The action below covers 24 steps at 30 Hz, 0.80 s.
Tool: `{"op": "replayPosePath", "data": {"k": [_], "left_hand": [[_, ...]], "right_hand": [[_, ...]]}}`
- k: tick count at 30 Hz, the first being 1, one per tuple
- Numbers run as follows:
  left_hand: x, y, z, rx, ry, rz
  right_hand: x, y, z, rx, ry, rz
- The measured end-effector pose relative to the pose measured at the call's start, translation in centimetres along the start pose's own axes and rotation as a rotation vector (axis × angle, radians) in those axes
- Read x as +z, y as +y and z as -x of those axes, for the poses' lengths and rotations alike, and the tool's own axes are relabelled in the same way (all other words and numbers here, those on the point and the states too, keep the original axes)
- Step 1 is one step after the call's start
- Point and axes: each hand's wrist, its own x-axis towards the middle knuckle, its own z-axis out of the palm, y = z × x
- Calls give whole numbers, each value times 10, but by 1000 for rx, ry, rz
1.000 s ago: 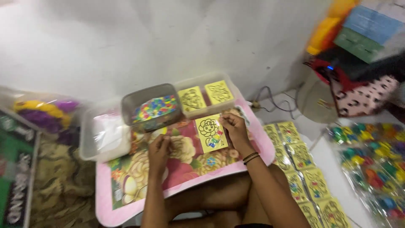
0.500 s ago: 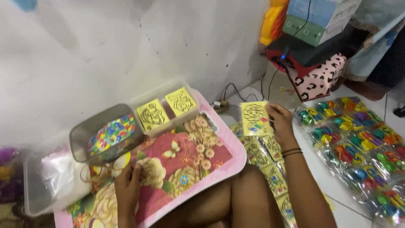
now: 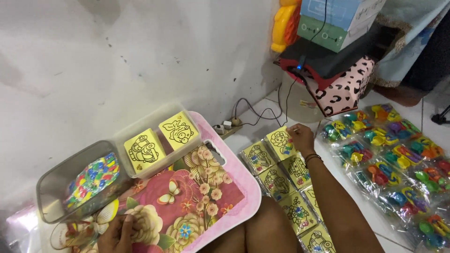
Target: Assembling art kits by placing illustrated cards and small colorful beads into individual plastic bags.
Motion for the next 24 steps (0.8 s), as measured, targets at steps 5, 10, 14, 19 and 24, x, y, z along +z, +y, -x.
{"op": "replayPosePath", "data": {"k": [5, 10, 14, 19, 24], "left_hand": [[-6, -58, -15, -35, -6, 24], [-11, -102, -31, -46, -32, 11], [-12, -98, -32, -99, -38, 28], [-7, -71, -22, -121, -23, 12], [-3, -11, -3, -33, -31, 99]], "right_hand": [[15, 19, -10, 127, -16, 249], [26, 35, -21, 104, 16, 519], [30, 37, -17, 7, 45, 550], [28, 10, -1, 60, -99, 547], [37, -4, 18, 61, -354, 702]]}}
